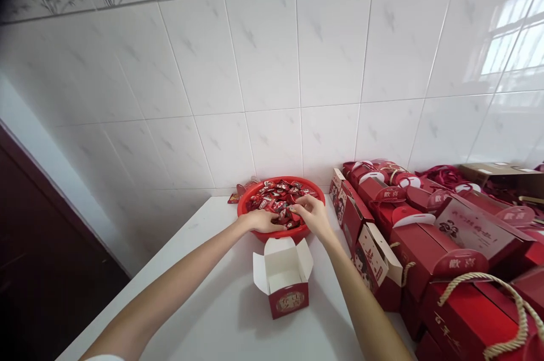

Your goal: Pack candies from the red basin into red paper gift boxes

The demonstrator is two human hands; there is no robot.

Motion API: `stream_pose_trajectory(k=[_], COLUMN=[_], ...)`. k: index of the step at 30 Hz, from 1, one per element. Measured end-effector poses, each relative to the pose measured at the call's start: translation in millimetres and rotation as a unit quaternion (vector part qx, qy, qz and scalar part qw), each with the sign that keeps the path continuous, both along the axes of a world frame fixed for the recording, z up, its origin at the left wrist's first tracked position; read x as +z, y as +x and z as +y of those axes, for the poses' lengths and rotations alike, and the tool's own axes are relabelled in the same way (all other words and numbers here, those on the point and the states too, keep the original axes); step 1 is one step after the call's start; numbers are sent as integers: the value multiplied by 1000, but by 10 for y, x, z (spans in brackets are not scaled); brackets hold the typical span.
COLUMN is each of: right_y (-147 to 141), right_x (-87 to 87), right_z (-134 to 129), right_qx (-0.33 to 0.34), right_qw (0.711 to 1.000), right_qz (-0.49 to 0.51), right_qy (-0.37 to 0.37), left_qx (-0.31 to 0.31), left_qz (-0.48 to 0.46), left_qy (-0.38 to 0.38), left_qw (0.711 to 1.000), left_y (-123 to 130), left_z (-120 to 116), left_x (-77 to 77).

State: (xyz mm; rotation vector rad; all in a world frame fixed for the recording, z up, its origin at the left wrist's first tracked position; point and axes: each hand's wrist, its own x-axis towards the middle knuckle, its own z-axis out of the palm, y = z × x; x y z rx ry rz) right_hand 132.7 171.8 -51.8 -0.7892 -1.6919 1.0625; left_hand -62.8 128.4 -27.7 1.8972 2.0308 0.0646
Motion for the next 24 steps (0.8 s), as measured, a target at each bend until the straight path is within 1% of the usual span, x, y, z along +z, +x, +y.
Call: stream_pose_trajectory(k=[2, 4, 6, 8, 9, 10, 12, 15, 17, 20, 22, 24], right_y=[-100, -168, -211, -241, -255, -269, -297, -327, -335, -342, -350, -362], right_x=[-46, -109, -157, -174, -174, -172, -173, -211, -261, -345, -390, -416], right_z=[181, 343, 465, 544, 570, 590, 619, 659, 692, 746, 778, 802], right_qx=[20, 48, 84, 114, 118, 111, 77, 28, 11, -10, -16, -10], right_qw=[997, 988, 975, 962, 955, 950, 944, 944, 950, 963, 975, 984], right_qz=[-68, -146, -206, -245, -266, -286, -318, -324, -309, -262, -214, -167], right_qy=[13, 14, 27, 45, 50, 52, 52, 49, 50, 57, 59, 56], left_qx=[38, 57, 51, 26, 10, -5, -26, -19, -6, 11, 36, 56], left_qz=[8, -1, -9, -13, -14, -16, -36, -128, -224, -369, -432, -467], left_qy=[-65, -95, -90, -56, -36, -16, 11, 44, 69, 96, 114, 129], left_qw=[997, 994, 995, 998, 999, 1000, 999, 991, 972, 925, 894, 873], left_y=[44, 57, 30, -25, -58, -92, -152, -213, -231, -238, -239, -242], left_z=[100, 166, 202, 213, 215, 215, 222, 256, 286, 308, 302, 288], left_x=[-35, -66, -112, -171, -201, -229, -274, -318, -335, -338, -328, -319])
